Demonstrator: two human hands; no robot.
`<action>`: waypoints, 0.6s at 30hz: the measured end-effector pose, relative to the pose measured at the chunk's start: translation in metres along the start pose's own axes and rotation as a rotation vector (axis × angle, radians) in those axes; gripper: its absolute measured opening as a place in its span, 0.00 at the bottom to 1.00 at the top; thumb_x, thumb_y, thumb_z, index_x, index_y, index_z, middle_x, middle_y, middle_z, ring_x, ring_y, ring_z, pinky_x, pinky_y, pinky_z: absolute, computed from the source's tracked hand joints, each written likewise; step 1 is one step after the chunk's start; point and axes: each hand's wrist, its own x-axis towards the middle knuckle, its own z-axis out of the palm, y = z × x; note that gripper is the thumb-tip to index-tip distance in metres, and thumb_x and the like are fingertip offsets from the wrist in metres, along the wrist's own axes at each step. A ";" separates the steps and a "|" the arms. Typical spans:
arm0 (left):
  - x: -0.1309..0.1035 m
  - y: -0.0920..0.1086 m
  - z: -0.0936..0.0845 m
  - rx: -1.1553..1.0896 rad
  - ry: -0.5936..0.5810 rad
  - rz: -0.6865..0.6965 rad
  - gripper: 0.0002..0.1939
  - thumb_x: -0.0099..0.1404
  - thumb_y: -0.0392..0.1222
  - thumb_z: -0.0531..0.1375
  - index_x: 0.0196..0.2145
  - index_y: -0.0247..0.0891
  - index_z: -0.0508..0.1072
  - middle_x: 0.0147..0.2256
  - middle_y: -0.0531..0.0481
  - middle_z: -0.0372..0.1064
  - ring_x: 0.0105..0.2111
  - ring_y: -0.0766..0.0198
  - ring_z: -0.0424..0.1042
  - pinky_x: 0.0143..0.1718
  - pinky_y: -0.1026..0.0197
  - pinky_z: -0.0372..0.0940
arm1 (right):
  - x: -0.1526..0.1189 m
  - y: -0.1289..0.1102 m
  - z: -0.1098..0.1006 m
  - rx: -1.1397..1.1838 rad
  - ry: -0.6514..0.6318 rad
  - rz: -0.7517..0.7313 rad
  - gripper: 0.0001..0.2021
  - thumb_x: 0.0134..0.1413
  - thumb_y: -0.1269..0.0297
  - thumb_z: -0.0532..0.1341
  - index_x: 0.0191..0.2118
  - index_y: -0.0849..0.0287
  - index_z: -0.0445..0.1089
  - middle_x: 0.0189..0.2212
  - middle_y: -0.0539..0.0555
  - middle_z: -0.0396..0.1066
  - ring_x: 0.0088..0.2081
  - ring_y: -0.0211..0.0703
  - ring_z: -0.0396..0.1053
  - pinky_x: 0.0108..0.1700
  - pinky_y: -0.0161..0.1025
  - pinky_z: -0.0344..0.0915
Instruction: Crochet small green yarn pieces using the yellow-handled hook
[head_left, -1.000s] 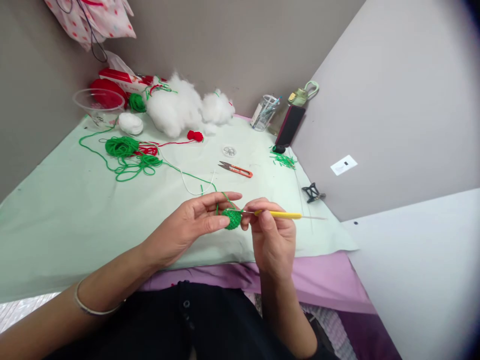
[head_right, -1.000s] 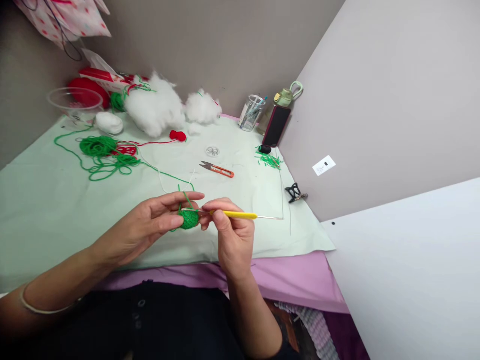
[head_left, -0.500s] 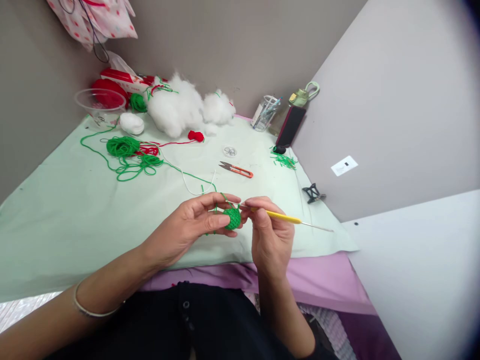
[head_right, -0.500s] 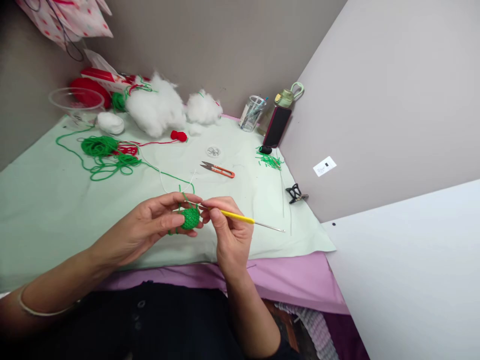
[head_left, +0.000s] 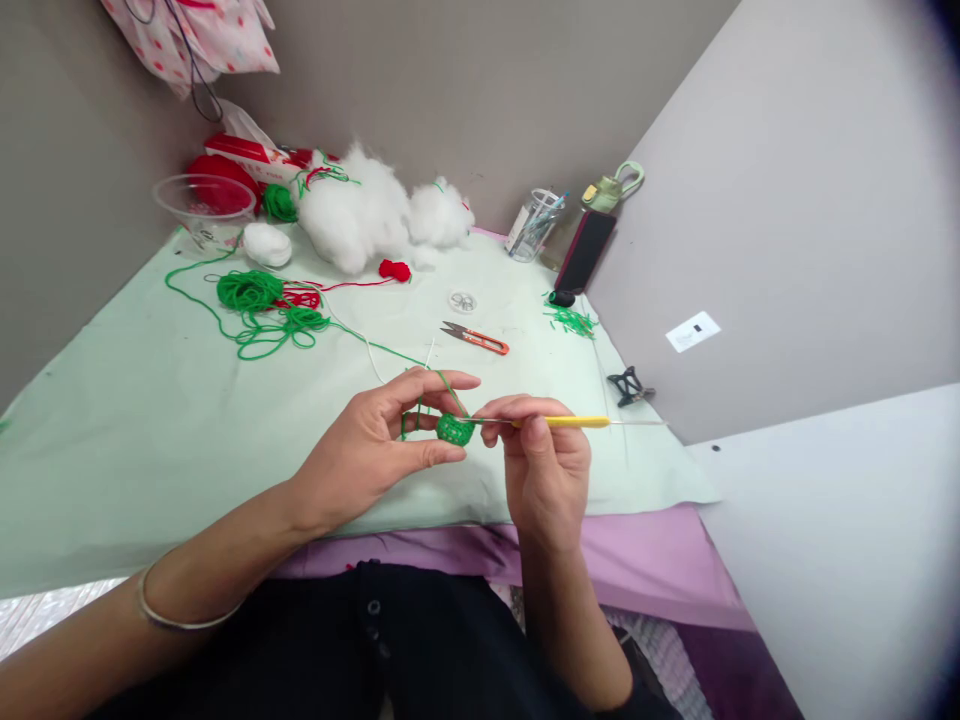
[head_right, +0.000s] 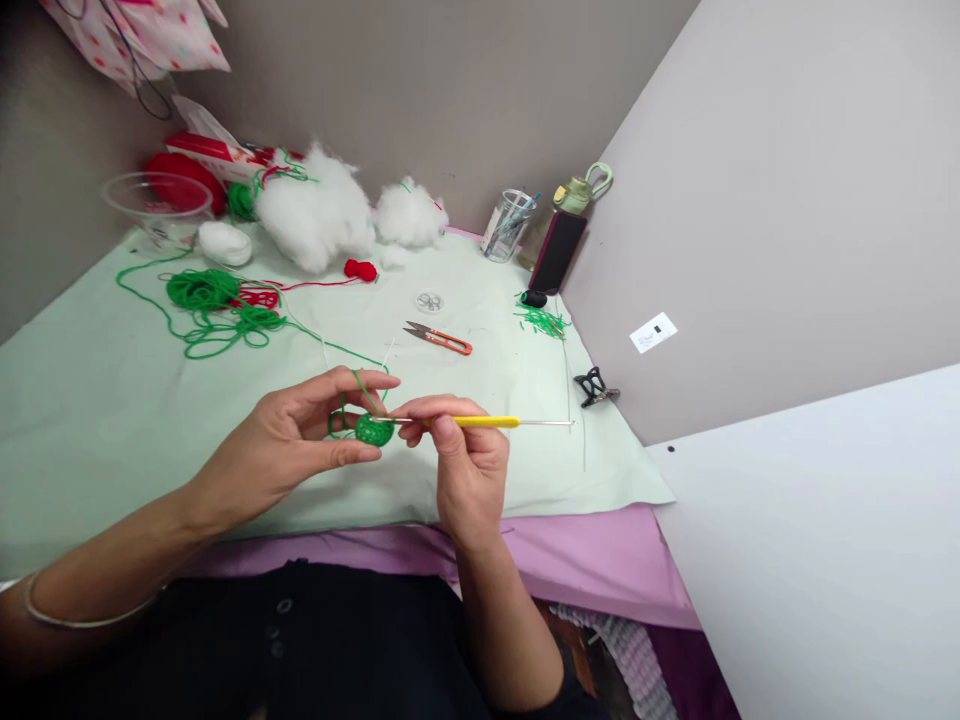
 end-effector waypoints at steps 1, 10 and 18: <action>-0.001 0.000 0.000 0.020 0.003 0.007 0.25 0.59 0.34 0.72 0.54 0.45 0.78 0.41 0.52 0.72 0.47 0.59 0.75 0.51 0.56 0.68 | 0.000 -0.001 -0.001 -0.001 -0.012 0.004 0.09 0.69 0.62 0.60 0.40 0.52 0.79 0.36 0.50 0.81 0.33 0.37 0.74 0.36 0.37 0.70; -0.003 0.000 0.000 0.210 0.035 0.129 0.24 0.60 0.31 0.69 0.53 0.45 0.78 0.40 0.55 0.71 0.41 0.66 0.74 0.50 0.60 0.71 | 0.003 -0.005 -0.008 -0.107 -0.116 -0.078 0.10 0.71 0.63 0.59 0.42 0.53 0.79 0.37 0.53 0.80 0.36 0.41 0.75 0.36 0.40 0.71; -0.002 -0.009 -0.002 0.411 0.049 0.313 0.24 0.62 0.29 0.67 0.54 0.44 0.77 0.40 0.53 0.71 0.42 0.64 0.75 0.49 0.59 0.72 | 0.005 -0.017 -0.009 -0.347 -0.206 -0.147 0.10 0.71 0.68 0.57 0.44 0.54 0.78 0.38 0.53 0.79 0.37 0.40 0.76 0.39 0.40 0.73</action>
